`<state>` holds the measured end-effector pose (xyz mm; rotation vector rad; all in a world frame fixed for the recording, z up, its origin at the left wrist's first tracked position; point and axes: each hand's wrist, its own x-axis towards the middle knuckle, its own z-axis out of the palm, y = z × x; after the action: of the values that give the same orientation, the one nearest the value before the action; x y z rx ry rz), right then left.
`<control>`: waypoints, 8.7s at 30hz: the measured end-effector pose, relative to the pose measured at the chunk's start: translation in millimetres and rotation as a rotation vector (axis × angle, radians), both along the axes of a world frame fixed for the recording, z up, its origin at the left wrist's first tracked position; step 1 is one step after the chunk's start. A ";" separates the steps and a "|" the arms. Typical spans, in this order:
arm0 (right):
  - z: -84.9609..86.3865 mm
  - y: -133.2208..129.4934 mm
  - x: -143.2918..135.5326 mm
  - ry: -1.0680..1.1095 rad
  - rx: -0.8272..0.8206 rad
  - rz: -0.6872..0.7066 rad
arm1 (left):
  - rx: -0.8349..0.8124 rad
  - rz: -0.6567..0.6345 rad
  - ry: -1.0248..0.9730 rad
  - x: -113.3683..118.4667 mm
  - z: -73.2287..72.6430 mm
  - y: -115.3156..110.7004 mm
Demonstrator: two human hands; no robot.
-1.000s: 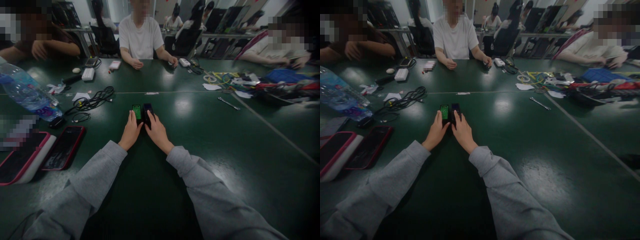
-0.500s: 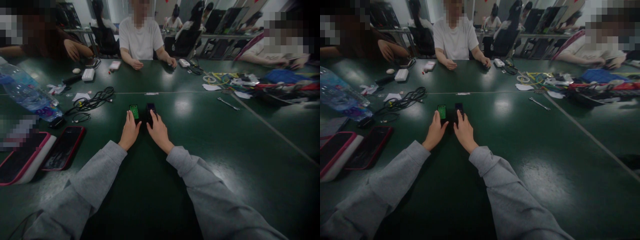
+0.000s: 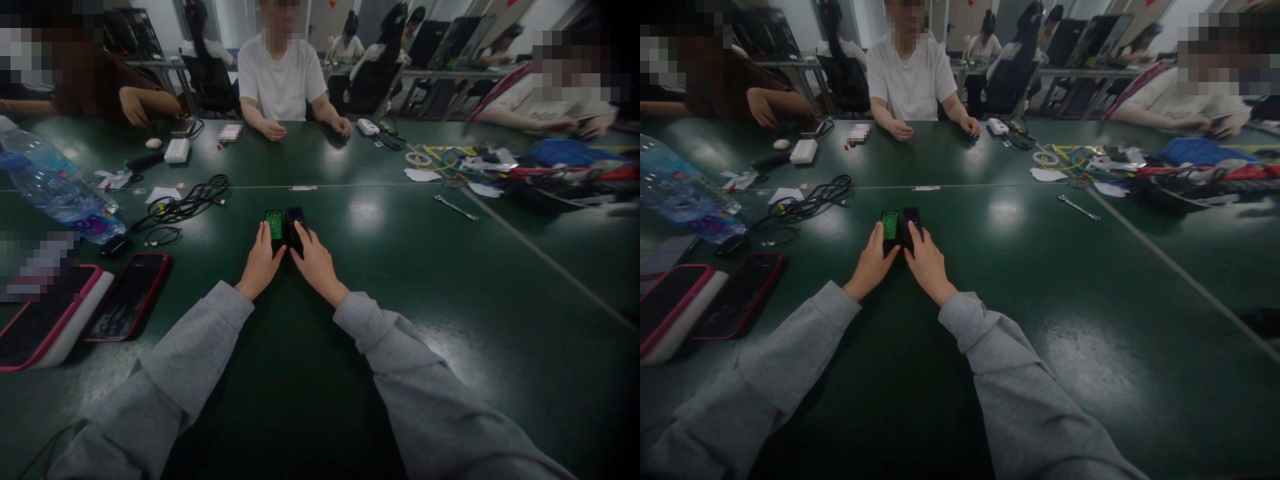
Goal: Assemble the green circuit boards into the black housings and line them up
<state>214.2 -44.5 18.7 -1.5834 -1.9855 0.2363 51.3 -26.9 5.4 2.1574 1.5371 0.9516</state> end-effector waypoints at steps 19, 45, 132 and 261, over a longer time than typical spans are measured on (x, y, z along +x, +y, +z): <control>-2.9 -0.7 -3.4 -0.096 0.023 0.022 | 0.023 -0.124 0.003 3.2 5.8 -5.9; -3.4 0.3 -6.3 -0.091 0.056 0.001 | 0.025 -0.064 0.026 3.7 1.1 -0.9; -4.5 -37.4 -10.4 -0.018 0.073 0.152 | 0.063 -0.005 0.048 -27.0 2.4 -58.5; 27.8 -2.1 -39.1 0.843 -0.182 0.016 | 0.054 -0.105 -0.712 -1.6 15.3 -12.6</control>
<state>175.1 -46.7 46.5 -1.2567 -1.3316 0.9397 49.6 -39.6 20.7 1.6243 1.0417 1.5151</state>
